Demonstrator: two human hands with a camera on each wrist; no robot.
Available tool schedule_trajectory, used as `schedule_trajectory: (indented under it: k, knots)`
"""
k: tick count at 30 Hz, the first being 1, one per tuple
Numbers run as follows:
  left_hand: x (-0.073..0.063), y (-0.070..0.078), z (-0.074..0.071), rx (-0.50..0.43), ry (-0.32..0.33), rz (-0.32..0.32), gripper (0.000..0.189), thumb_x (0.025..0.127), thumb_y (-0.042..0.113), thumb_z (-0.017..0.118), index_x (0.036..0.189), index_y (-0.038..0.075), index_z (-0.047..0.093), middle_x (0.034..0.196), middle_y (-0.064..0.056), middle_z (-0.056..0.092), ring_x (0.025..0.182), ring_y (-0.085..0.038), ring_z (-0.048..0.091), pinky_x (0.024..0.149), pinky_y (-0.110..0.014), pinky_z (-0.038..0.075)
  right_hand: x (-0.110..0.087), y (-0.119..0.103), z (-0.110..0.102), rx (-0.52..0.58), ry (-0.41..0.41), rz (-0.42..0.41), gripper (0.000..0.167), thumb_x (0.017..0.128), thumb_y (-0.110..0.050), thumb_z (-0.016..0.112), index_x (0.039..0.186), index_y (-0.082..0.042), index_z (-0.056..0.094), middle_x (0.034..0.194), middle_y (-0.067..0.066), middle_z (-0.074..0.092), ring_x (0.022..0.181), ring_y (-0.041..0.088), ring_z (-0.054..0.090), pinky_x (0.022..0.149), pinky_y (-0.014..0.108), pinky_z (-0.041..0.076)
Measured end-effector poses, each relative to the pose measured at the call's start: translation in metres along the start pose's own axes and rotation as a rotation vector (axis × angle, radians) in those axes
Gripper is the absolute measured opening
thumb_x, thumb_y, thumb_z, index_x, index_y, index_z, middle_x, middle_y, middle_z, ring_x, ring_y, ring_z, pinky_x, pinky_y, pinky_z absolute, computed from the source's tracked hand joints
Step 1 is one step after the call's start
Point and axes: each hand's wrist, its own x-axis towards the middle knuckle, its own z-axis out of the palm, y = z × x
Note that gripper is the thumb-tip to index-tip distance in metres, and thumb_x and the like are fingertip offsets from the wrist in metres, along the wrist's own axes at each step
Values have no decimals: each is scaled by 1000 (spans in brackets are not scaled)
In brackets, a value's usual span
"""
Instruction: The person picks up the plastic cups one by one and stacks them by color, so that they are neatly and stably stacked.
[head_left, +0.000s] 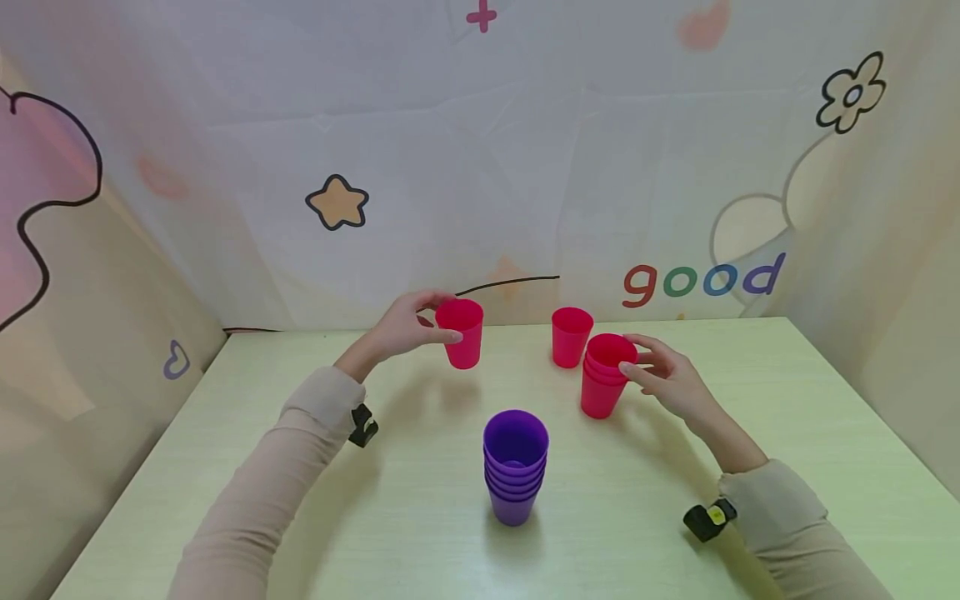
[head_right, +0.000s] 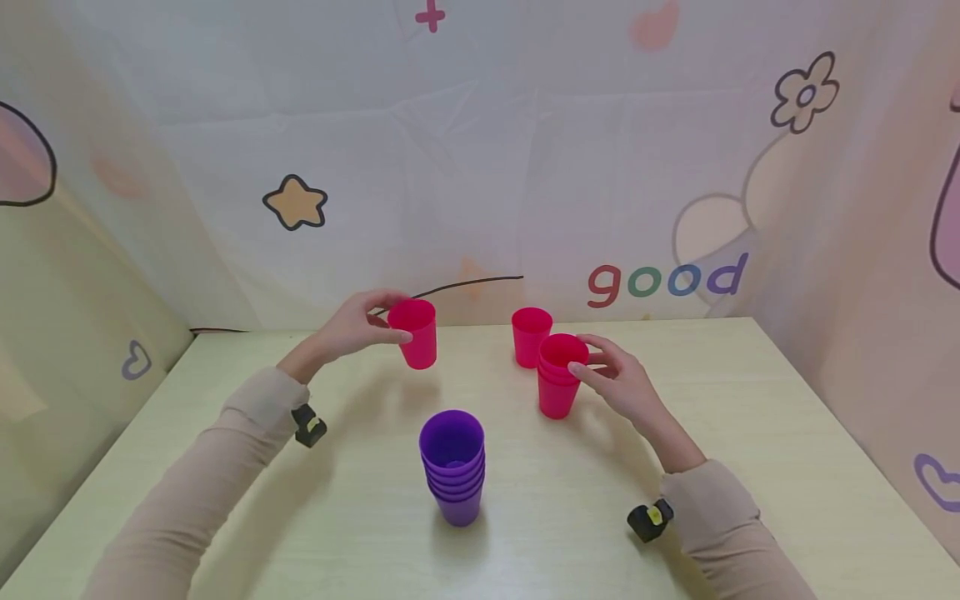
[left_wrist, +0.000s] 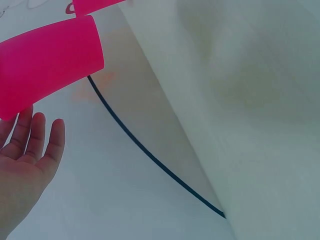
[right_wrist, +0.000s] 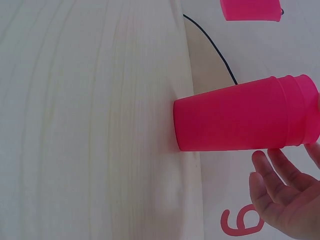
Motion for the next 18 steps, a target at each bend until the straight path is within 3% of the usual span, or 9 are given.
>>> schedule_trajectory:
  k: [9,18]
  knots:
    - [6,27,-1,-11,-11,44,61,72,17,77,125,6,48,115,-8,53,102,-24,51,76,-34,51,0,-1,0,-4,0,1,61,90,-32,55,141,-9,30,132,22,40,110,40,47,80,46,48]
    - [17,48,7,-2,-41,101,63,70,19,77,124,6,49,114,-6,53,102,-22,51,77,-33,50,0,0,0,-4,-2,0,61,90,-31,55,141,-9,30,132,22,40,110,40,47,81,47,47]
